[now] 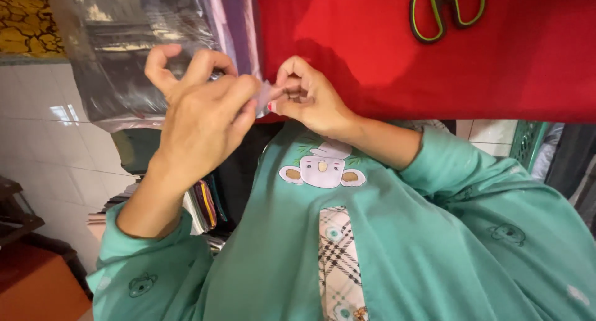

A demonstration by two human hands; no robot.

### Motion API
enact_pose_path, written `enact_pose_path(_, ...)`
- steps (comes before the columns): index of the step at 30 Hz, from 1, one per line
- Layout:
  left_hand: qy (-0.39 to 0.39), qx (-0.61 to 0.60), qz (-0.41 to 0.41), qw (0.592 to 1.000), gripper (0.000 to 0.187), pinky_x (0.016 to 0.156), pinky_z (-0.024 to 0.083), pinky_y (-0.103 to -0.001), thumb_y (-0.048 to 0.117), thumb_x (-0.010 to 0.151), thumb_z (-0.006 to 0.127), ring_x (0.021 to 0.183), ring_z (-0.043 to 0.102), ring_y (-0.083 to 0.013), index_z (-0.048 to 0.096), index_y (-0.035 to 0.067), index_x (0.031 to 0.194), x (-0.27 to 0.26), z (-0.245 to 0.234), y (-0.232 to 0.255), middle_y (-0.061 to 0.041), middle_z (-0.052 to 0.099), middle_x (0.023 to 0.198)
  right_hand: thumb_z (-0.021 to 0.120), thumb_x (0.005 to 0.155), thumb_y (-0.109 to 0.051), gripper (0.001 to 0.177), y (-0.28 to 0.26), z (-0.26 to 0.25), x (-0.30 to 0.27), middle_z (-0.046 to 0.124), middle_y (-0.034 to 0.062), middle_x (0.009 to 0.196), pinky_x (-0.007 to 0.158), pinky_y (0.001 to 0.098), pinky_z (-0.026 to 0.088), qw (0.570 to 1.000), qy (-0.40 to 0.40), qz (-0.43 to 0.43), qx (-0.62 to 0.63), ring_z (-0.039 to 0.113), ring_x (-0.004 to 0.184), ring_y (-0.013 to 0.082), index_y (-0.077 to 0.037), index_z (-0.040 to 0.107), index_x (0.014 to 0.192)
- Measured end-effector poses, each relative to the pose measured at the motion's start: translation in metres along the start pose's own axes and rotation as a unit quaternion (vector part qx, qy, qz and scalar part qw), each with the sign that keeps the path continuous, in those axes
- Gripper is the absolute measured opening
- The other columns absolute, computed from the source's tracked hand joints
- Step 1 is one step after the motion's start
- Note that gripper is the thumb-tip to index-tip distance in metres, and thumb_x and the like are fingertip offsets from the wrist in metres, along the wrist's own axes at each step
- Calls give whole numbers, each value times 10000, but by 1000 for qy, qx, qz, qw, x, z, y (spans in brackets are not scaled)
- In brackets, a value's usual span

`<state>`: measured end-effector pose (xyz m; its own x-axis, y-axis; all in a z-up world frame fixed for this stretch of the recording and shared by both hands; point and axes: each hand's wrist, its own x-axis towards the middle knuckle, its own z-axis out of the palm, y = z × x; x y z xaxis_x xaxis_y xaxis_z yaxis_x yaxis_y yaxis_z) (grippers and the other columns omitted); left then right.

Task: Packaging folded clothes into a plastic bag and writing a label for identification.

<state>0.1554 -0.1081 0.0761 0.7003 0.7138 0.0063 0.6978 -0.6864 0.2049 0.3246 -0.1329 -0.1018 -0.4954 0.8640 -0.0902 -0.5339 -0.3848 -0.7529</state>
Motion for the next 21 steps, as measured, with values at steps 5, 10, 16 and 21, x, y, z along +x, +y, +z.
enact_pose_path(5,-8,-25,-13,1000,124,1116,199,-554,74,929,762,1088,600,-166,659,113,986,0,1,-5,23,650,812,689,936,53,293,21,-1,-7,694,15,930,709,249,527,998,41,16,44,632,789,77,-114,452,979)
enact_pose_path(10,-3,-81,-35,996,122,1134,172,-532,74,937,753,1117,607,-143,697,120,1035,-1,0,-8,74,676,779,656,1012,8,78,17,8,-13,643,5,908,677,239,479,996,59,13,65,616,785,86,-53,607,1006)
enact_pose_path(16,-5,-74,-45,996,110,1146,182,-516,87,941,762,1108,618,-138,717,143,1023,-2,2,-9,82,671,761,660,1005,-19,102,18,13,-10,679,11,857,634,249,516,995,95,23,27,618,729,77,-24,735,1074)
enact_pose_path(21,-38,-71,-6,997,244,1112,162,-587,175,867,842,1100,590,-204,768,157,1099,13,-13,2,35,670,843,668,1000,-30,121,28,11,-9,695,9,898,642,248,523,994,93,8,54,628,734,82,-12,735,1099)
